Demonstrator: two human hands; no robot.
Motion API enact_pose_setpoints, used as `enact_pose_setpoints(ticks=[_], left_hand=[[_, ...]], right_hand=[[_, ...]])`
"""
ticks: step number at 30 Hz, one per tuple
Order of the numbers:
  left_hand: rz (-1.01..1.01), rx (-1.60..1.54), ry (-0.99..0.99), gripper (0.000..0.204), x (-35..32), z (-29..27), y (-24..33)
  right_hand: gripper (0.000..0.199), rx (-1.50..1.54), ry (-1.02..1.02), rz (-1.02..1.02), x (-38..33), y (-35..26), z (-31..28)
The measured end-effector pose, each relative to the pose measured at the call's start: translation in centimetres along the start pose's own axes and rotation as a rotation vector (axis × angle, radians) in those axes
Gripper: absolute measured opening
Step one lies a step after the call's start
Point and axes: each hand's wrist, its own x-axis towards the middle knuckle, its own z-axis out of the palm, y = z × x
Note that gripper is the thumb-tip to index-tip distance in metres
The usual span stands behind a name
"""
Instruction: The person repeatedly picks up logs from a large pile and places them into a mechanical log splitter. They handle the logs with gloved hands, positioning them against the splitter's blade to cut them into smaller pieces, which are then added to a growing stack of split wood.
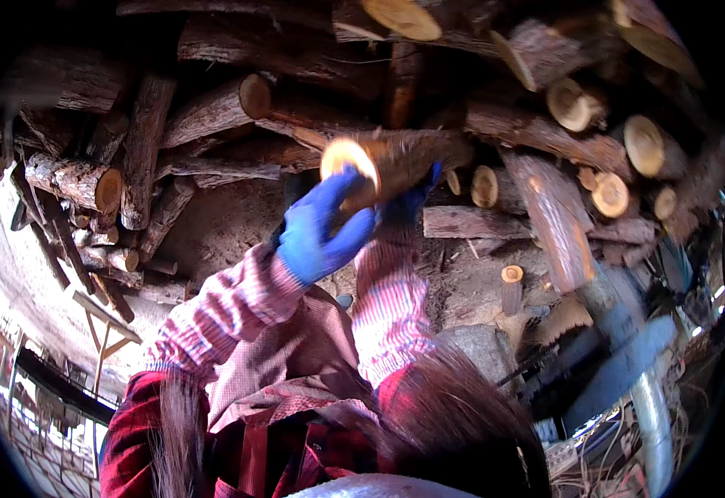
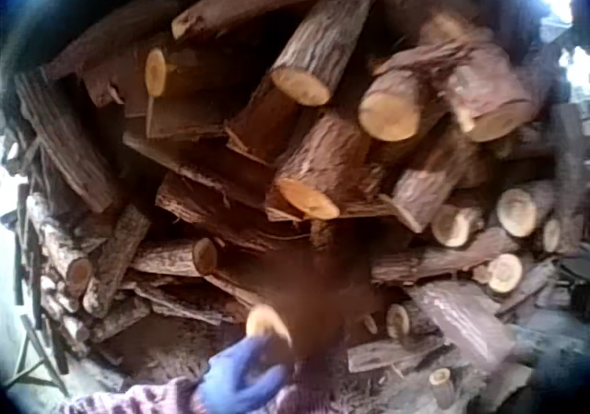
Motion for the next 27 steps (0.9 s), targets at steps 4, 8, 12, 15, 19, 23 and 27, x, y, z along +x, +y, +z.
enact_pose_setpoints(ticks=[4,8,12,15,19,23,27], left_hand=[[-0.317,-0.522,0.109,0.026,-7.4,-1.7,-1.9],[-0.671,-0.625,0.062,0.046,-13.7,0.4,-4.8],[-0.298,-0.798,-0.099,0.066,-19.1,5.5,-2.1],[-0.200,-0.815,0.091,0.060,-23.7,10.7,-0.4],[0.109,-1.078,-0.123,0.055,-35.3,19.2,13.8],[0.590,-0.479,-0.212,0.048,-39.4,29.2,18.2],[0.624,-0.491,-0.599,0.052,-47.6,37.5,23.6]], right_hand=[[0.072,0.109,-0.041,0.386,-12.3,-2.4,-1.5],[0.073,-0.187,-0.093,0.322,-23.3,-1.5,0.0],[0.057,-0.677,-0.269,0.256,-30.9,-0.5,-5.1],[0.062,-0.890,-0.491,0.020,-40.1,-4.3,-2.0],[0.084,-1.084,-0.530,-0.262,-52.6,-11.4,1.0],[0.094,-1.246,-0.553,-0.660,-66.4,-21.6,0.2],[0.094,-1.675,-0.260,-1.134,-72.6,-34.8,-8.8]])
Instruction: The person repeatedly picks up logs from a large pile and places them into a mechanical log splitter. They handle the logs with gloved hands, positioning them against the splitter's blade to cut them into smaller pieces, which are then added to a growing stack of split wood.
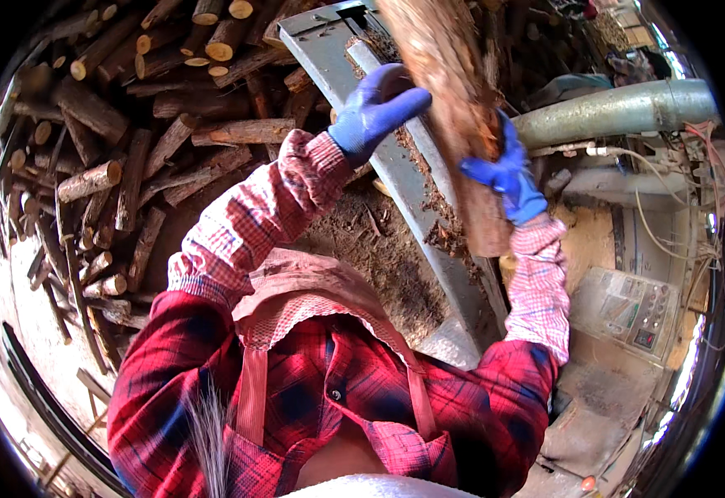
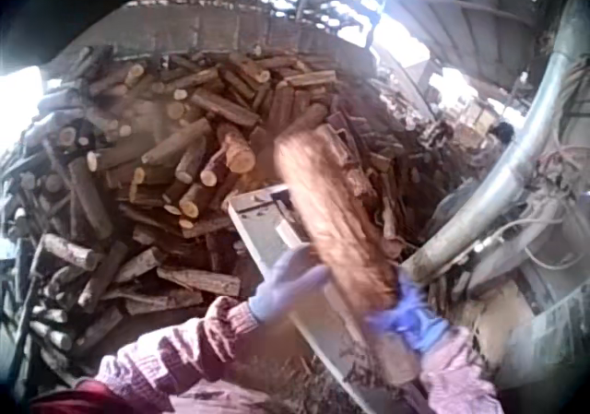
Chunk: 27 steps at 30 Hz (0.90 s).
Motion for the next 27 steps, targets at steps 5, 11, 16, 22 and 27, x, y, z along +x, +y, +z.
enact_pose_setpoints(ticks=[5,11,16,22,27], left_hand=[[-0.275,0.082,0.077,0.065,-6.3,-5.8,-4.4],[-0.773,0.856,0.537,0.082,-25.6,-23.4,-4.9],[-1.041,0.968,0.931,0.081,-33.5,-30.2,-1.5],[-0.943,0.716,1.101,0.089,-36.1,-42.5,-6.0],[-0.747,0.092,1.275,0.050,-39.7,-60.3,-6.8]], right_hand=[[0.110,-0.817,-0.006,0.234,-6.2,10.7,-4.7],[0.106,-0.826,-0.161,0.284,-7.4,10.7,-4.8],[0.075,-0.599,0.199,-0.153,-0.1,1.1,7.7],[0.062,-0.159,-0.385,-0.414,7.8,-3.0,35.3],[0.066,-0.138,-0.801,-0.379,10.2,-4.4,51.9]])
